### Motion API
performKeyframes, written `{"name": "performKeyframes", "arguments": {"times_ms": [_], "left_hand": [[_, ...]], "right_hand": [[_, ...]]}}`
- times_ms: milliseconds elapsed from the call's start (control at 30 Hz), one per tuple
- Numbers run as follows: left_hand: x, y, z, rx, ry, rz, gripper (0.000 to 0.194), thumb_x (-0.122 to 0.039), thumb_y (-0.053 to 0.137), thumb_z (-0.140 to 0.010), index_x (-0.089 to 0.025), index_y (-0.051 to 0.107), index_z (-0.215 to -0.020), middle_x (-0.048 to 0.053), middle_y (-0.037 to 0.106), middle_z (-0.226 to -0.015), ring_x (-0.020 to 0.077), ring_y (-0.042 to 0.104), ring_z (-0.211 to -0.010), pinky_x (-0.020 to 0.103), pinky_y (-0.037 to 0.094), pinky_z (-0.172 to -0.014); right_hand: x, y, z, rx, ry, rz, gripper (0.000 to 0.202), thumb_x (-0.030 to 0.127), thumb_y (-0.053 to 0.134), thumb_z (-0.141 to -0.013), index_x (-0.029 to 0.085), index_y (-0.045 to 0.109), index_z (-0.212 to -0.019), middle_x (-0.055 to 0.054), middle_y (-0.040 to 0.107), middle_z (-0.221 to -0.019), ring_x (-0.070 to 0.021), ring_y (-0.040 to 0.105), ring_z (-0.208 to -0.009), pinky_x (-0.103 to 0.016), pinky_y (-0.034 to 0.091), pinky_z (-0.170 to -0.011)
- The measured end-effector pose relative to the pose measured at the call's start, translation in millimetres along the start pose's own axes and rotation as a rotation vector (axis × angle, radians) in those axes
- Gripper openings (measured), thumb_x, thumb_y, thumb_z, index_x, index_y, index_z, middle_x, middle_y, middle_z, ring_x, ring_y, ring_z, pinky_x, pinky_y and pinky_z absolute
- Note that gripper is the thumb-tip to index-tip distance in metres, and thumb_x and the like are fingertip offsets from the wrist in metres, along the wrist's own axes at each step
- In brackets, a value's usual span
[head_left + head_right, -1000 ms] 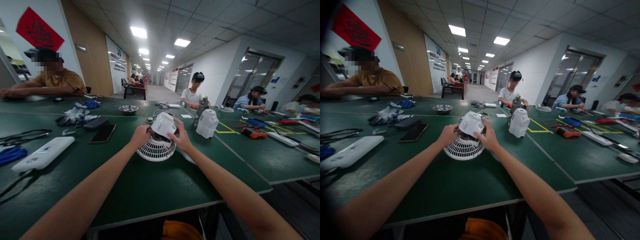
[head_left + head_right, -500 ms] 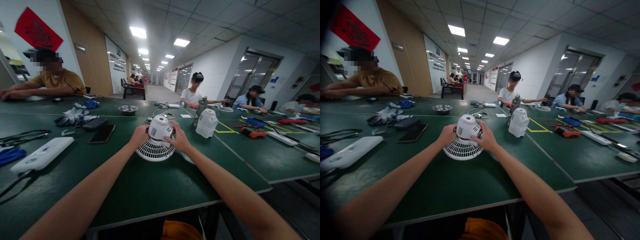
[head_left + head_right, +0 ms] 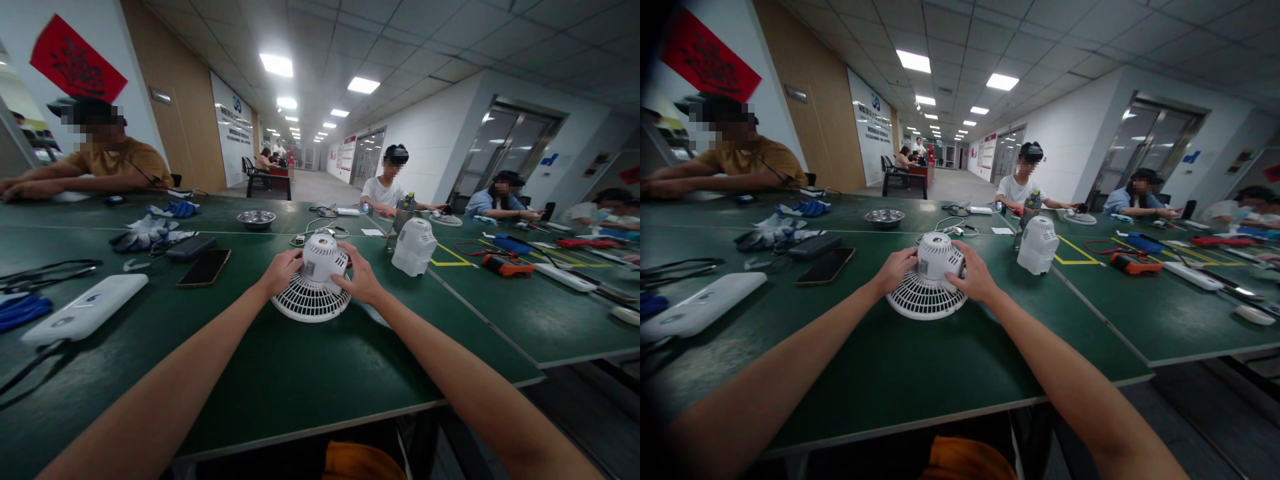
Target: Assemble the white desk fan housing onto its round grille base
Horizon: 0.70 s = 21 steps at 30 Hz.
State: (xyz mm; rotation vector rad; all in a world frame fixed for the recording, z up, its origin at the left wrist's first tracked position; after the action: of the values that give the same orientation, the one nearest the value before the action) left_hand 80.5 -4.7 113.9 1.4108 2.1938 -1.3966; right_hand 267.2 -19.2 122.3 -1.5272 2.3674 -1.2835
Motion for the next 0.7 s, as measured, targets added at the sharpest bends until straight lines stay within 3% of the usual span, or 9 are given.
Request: {"name": "performKeyframes", "arguments": {"times_ms": [133, 233, 367, 533, 700], "left_hand": [[-8.4, 5.9, 4.6, 0.112, -0.025, 0.084, 0.059, -0.052, 0.058, -0.086, -0.015, 0.056, -0.132, 0.014, 0.067, -0.125, 0.0289, 0.064, -0.109, 0.041, 0.051, -0.091], [-7.1, 8.2, 3.0, 0.130, -0.045, 0.076, 0.068, -0.055, 0.068, -0.077, -0.016, 0.055, -0.132, 0.015, 0.066, -0.127, 0.0302, 0.065, -0.109, 0.041, 0.053, -0.088], [-2.1, 9.2, -3.6, 0.138, -0.037, 0.025, 0.065, -0.056, 0.073, -0.072, -0.016, 0.061, -0.122, 0.014, 0.070, -0.119, 0.0288, 0.068, -0.101, 0.040, 0.055, -0.084], [-2.2, 10.3, -5.7, 0.180, -0.022, 0.000, 0.066, -0.058, 0.075, -0.068, -0.014, 0.064, -0.116, 0.013, 0.072, -0.110, 0.0264, 0.069, -0.090, 0.038, 0.055, -0.077], [-3.7, 11.7, -4.9, 0.198, 0.000, -0.106, 0.068, -0.061, 0.071, -0.071, -0.014, 0.063, -0.119, 0.016, 0.065, -0.118, 0.0303, 0.063, -0.105, 0.042, 0.051, -0.084]], "right_hand": [[-1.7, 2.0, 0.2, 0.031, 0.040, -0.037, 0.079, 0.040, 0.070, -0.080, 0.024, 0.032, -0.147, -0.012, 0.049, -0.144, -0.0307, 0.057, -0.118, -0.049, 0.049, -0.098], [-3.0, 2.6, 0.3, 0.053, 0.075, -0.053, 0.083, 0.046, 0.072, -0.079, 0.025, 0.031, -0.148, -0.012, 0.052, -0.139, -0.0298, 0.060, -0.112, -0.049, 0.050, -0.096], [-5.4, 1.2, 0.3, 0.084, 0.104, -0.085, 0.080, 0.047, 0.070, -0.081, 0.024, 0.032, -0.148, -0.011, 0.061, -0.125, -0.0262, 0.064, -0.098, -0.047, 0.052, -0.090], [-3.8, 0.1, 0.1, 0.123, 0.081, -0.129, 0.081, 0.048, 0.070, -0.081, 0.025, 0.032, -0.149, -0.009, 0.063, -0.121, -0.0256, 0.065, -0.095, -0.046, 0.054, -0.088], [-4.7, 2.9, 1.4, 0.159, 0.094, -0.143, 0.084, 0.047, 0.071, -0.081, 0.025, 0.029, -0.150, -0.009, 0.066, -0.118, -0.0264, 0.067, -0.094, -0.048, 0.053, -0.088]]}}
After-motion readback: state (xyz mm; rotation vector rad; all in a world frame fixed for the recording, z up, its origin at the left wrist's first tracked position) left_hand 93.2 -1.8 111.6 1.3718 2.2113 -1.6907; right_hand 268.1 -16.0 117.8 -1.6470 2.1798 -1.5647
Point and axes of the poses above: each hand's wrist, its own z-axis away from the middle knuckle, its own y-axis out of the palm, x = y × z, the point moved 9 cm from there along -z, towards the middle knuckle
